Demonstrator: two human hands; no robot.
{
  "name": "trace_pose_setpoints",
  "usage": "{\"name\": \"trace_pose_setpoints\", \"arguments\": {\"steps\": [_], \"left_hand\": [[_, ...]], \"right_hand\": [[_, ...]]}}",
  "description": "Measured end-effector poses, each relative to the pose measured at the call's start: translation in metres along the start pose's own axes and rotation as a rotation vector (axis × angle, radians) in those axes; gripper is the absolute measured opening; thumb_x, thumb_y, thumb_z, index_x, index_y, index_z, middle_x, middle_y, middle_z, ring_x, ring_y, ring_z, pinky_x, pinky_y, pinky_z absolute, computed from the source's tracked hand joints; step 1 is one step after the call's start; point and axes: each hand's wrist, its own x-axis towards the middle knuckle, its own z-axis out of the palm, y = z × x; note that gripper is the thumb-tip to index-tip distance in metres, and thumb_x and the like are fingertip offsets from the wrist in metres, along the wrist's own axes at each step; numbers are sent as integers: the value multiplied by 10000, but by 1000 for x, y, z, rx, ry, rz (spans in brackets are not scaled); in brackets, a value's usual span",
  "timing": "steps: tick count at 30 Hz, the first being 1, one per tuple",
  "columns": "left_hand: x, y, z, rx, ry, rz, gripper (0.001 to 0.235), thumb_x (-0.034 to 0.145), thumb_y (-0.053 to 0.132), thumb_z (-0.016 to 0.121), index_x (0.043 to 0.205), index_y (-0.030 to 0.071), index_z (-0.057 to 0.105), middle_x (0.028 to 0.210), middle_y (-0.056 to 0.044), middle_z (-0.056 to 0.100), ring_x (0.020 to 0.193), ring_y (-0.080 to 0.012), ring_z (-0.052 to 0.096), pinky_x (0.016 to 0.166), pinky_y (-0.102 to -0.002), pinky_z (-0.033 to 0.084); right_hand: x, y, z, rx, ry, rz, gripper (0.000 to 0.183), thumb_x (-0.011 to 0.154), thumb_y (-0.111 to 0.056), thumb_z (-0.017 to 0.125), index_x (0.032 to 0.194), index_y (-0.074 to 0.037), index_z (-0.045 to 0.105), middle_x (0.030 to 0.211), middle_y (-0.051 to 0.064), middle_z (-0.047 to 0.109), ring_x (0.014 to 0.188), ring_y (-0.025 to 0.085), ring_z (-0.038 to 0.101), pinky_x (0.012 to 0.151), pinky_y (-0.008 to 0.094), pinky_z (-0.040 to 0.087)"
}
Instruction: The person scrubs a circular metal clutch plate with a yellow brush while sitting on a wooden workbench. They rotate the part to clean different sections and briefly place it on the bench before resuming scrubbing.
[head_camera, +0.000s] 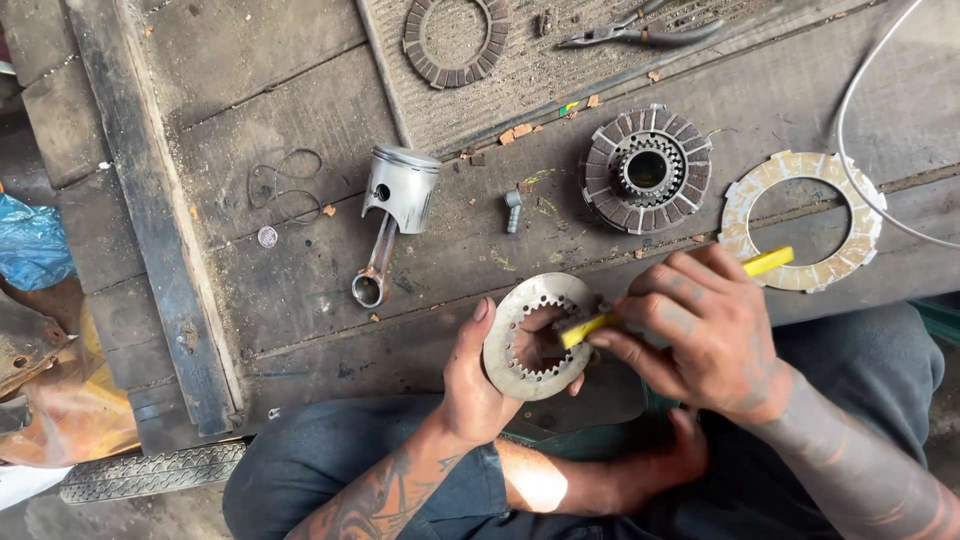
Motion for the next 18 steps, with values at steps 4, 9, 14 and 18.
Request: {"name": "trace_pose_setpoints", "arguments": {"steps": [4, 9, 14, 18], "left_hand": [[-1, 3, 3, 21, -30, -19, 925, 954, 677, 359, 1383, -126, 522, 1106, -288, 644, 852, -336, 618, 781, -385, 506], [3, 7, 2, -14, -25, 31, 920, 982, 639, 339, 1411, -158, 503, 1258, -276, 623, 931, -351, 625, 751, -426, 531], [5, 10, 5, -29, 44, 5, 923, 927, 611, 394, 1427, -156, 506, 1511, -263, 531, 1067, -342, 645, 701, -425, 565], [-1, 2, -3, -45, 137, -59, 947, 917, 654, 403, 1372, -166, 528, 1172, -336, 661, 961, -454, 682, 661, -468, 571]], "right_hand": [[-6, 5, 1, -50, 31, 45, 291, 968, -354, 717, 909, -85, 624, 834, 47, 633, 678, 276, 517, 684, 416, 340], [-3, 8, -1, -49, 22, 33, 324, 947, -369, 762, 873, -88, 618, 808, 54, 636, 669, 265, 512, 683, 411, 340], [-1, -1, 1, -8, 17, -36, 309, 936, -397, 747, 857, -127, 620, 808, 26, 628, 633, 226, 524, 651, 393, 357], [-6, 3, -1, -54, 42, 21, 341, 935, -393, 770, 868, -101, 607, 833, 43, 661, 666, 246, 548, 695, 424, 348]]}}
